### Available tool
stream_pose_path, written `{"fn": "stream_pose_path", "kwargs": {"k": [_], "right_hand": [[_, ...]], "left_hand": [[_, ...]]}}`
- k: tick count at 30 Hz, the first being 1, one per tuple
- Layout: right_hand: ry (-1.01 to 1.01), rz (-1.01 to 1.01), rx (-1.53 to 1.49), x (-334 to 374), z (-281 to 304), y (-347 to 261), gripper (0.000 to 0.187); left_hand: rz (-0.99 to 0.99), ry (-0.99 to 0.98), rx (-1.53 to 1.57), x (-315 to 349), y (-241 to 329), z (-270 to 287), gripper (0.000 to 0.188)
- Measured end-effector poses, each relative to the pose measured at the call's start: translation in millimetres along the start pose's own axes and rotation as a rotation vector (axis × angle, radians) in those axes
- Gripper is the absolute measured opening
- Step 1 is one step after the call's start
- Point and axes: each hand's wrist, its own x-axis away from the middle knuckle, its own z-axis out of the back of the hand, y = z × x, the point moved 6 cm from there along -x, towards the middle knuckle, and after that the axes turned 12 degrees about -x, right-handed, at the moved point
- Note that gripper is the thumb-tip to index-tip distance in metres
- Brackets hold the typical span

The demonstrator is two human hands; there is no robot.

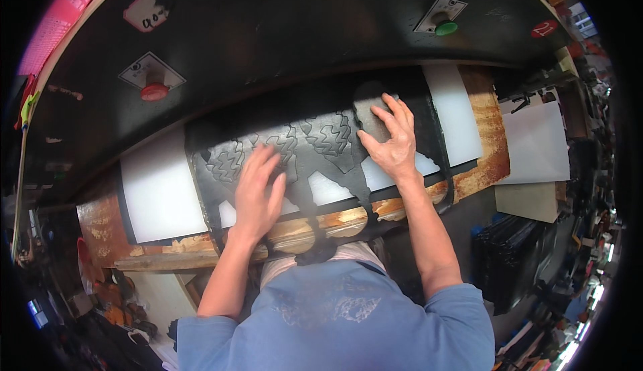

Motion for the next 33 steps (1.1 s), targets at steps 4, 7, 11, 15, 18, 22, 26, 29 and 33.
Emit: {"fn": "stream_pose_path", "kwargs": {"k": [4,7,11,15,18,22,26,29,33], "right_hand": [[-0.012,-0.012,-0.038,-5.8,3.5,7.5,0.058],[0.036,-0.113,-0.126,-8.7,14.8,8.5,0.061],[0.344,-0.042,-0.29,-19.8,65.7,-14.2,0.017],[0.479,0.159,-0.304,-49.4,113.0,-48.2,0.011],[0.404,0.217,-0.213,-64.7,126.3,-63.5,0.012],[0.294,0.181,-0.227,-19.3,137.6,-59.7,0.013],[0.38,-0.212,-0.218,72.5,128.5,-18.8,0.017],[0.311,-0.078,-0.016,112.5,94.7,-13.5,0.014],[0.304,0.014,0.073,122.0,83.8,-2.6,0.014]], "left_hand": [[0.072,-0.089,0.188,40.2,27.2,18.1,0.021],[0.006,-0.138,0.265,69.9,48.6,8.9,0.011],[-0.081,-0.061,0.101,84.3,49.2,-8.9,0.01],[-0.085,0.024,0.071,88.1,43.7,-10.3,0.01],[-0.056,0.028,0.001,89.9,45.8,-8.8,0.008],[-0.01,0.046,-0.046,90.8,49.4,-9.2,0.01],[-0.001,0.054,-0.061,88.4,51.4,-10.5,0.01],[0.069,0.042,-0.035,87.5,51.3,-9.7,0.012],[0.065,0.033,-0.033,83.9,51.4,-8.3,0.014]]}}
